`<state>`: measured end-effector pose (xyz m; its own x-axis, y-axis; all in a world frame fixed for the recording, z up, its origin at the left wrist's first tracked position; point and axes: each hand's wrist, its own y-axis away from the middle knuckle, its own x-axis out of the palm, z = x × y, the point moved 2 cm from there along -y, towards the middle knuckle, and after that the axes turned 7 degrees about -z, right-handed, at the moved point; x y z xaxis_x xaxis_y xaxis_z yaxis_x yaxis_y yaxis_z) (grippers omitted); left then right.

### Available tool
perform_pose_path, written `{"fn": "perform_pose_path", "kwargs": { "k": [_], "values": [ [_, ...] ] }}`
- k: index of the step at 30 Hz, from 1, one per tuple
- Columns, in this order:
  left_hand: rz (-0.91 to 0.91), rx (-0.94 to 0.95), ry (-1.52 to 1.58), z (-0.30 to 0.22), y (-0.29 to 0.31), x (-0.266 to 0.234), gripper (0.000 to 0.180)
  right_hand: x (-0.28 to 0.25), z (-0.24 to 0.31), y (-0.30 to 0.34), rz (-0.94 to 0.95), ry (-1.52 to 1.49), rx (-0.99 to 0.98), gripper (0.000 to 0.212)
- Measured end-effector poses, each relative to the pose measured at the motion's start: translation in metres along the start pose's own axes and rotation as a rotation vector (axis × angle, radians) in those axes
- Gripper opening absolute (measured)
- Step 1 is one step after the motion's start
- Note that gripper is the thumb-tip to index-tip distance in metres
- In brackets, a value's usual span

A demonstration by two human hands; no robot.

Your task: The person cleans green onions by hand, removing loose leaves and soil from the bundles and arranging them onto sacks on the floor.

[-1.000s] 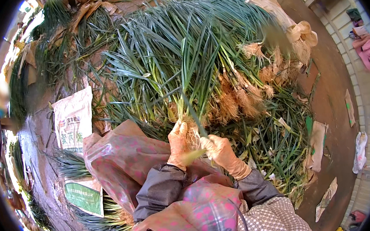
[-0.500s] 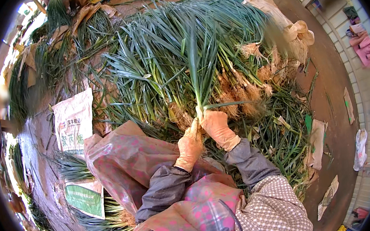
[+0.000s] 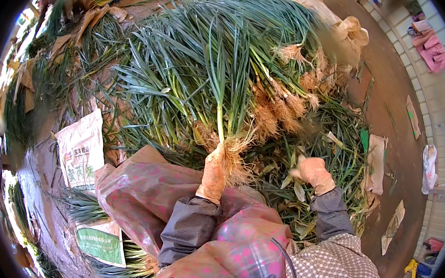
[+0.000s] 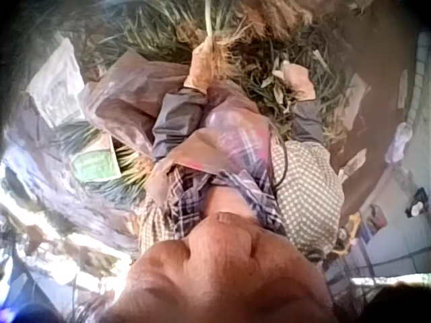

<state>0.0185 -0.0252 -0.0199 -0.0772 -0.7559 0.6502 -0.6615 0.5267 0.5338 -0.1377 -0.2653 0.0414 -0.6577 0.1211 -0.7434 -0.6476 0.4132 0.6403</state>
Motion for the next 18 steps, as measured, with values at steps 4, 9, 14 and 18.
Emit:
{"fn": "perform_pose_path", "kwargs": {
  "k": [4, 9, 14, 18],
  "values": [
    [-0.005, 0.101, -0.204, 0.003, 0.001, 0.001, 0.026, -0.085, 0.085, -0.001, -0.340, -0.991, -0.230, 0.074],
    [-0.108, 0.298, -0.531, 0.003, -0.001, -0.009, 0.022, -0.092, 0.150, -0.049, -0.527, -0.278, -0.706, 0.033],
    [-0.211, 0.357, -0.476, 0.017, -0.014, -0.014, 0.022, -0.081, 0.165, -0.007, -0.987, -0.335, -1.033, 0.014],
    [-0.397, 0.362, -0.469, 0.014, -0.027, -0.031, 0.030, -0.091, 0.163, 0.051, 0.108, -1.534, -0.642, 0.020]
  ]
}}
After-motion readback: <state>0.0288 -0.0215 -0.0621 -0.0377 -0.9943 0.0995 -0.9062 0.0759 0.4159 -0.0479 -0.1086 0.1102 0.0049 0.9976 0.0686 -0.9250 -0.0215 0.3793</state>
